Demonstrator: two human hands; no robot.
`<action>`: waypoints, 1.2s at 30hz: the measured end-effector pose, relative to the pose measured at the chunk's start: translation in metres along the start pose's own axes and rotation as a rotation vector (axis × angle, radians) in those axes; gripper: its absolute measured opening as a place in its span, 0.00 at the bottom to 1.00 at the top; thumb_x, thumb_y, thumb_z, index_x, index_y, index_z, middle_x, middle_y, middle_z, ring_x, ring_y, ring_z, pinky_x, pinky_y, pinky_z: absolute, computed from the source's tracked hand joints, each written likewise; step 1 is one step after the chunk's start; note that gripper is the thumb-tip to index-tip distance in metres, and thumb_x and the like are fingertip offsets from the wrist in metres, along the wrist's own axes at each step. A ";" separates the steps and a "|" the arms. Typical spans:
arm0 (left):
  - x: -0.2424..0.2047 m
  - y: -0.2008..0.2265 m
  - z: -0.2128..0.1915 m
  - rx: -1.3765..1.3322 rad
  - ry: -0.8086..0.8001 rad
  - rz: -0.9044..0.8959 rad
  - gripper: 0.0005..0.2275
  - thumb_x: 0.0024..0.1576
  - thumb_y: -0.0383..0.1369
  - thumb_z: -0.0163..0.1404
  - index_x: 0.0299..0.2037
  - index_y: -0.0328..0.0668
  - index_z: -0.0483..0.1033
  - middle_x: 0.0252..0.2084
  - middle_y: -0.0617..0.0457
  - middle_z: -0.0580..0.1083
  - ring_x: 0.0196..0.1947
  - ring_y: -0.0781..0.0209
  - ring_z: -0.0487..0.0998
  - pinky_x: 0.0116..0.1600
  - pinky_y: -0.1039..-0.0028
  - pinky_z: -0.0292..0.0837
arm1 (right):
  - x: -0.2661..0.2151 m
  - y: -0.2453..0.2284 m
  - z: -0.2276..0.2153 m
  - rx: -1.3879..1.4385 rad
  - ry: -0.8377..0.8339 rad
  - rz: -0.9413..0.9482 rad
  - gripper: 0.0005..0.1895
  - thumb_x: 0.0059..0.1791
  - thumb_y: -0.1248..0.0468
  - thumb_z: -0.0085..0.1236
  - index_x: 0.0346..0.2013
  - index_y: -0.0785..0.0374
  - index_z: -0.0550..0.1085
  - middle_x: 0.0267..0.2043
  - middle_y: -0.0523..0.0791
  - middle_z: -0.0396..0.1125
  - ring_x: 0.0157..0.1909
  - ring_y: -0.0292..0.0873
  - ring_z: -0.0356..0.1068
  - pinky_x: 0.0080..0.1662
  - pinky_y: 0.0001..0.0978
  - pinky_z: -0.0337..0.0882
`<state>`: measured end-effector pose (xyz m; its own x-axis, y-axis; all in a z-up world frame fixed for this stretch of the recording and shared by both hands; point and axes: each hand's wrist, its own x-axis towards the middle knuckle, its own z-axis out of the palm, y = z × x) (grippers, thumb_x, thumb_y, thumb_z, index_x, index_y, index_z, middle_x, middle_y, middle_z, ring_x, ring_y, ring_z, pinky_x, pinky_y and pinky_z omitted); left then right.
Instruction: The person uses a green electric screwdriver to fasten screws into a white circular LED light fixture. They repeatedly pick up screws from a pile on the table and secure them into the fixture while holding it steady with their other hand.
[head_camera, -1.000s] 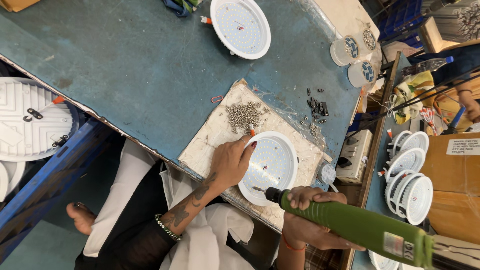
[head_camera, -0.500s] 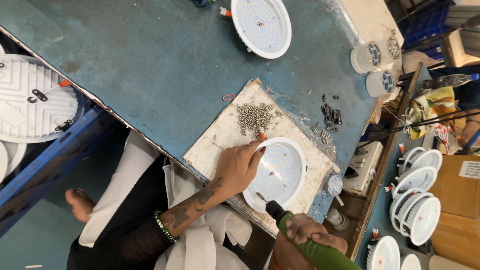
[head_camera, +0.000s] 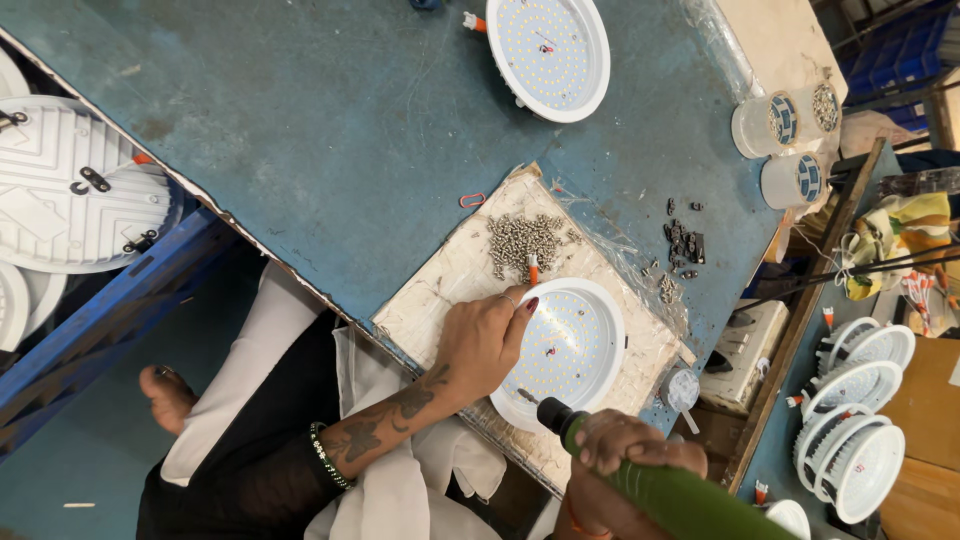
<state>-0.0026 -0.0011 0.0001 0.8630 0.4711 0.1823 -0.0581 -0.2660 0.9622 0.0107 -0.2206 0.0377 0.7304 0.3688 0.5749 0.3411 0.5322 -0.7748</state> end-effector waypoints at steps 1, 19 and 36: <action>0.000 0.000 -0.001 -0.005 0.012 0.009 0.12 0.63 0.32 0.44 0.46 0.32 0.78 0.26 0.38 0.77 0.25 0.39 0.78 0.31 0.52 0.71 | 0.004 0.004 0.006 0.037 0.057 -0.001 0.36 0.54 0.32 0.44 0.43 0.66 0.65 0.24 0.50 0.68 0.25 0.46 0.71 0.32 0.43 0.75; -0.003 -0.001 -0.001 0.001 -0.010 -0.018 0.13 0.62 0.32 0.44 0.49 0.32 0.77 0.26 0.39 0.77 0.26 0.40 0.79 0.33 0.53 0.72 | -0.020 -0.017 -0.047 -0.091 -0.240 0.003 0.24 0.55 0.45 0.54 0.51 0.62 0.64 0.29 0.48 0.66 0.30 0.50 0.70 0.39 0.52 0.74; -0.001 0.004 -0.011 0.029 -0.045 -0.013 0.13 0.61 0.33 0.48 0.48 0.30 0.77 0.22 0.39 0.76 0.23 0.42 0.79 0.30 0.55 0.72 | 0.034 -0.041 -0.029 -0.090 0.132 -0.142 0.52 0.49 0.20 0.25 0.39 0.69 0.67 0.24 0.53 0.65 0.24 0.47 0.68 0.33 0.41 0.75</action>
<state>-0.0092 0.0070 0.0062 0.8856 0.4361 0.1599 -0.0327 -0.2849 0.9580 0.0387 -0.2526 0.0810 0.7400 0.1890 0.6455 0.4936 0.4993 -0.7120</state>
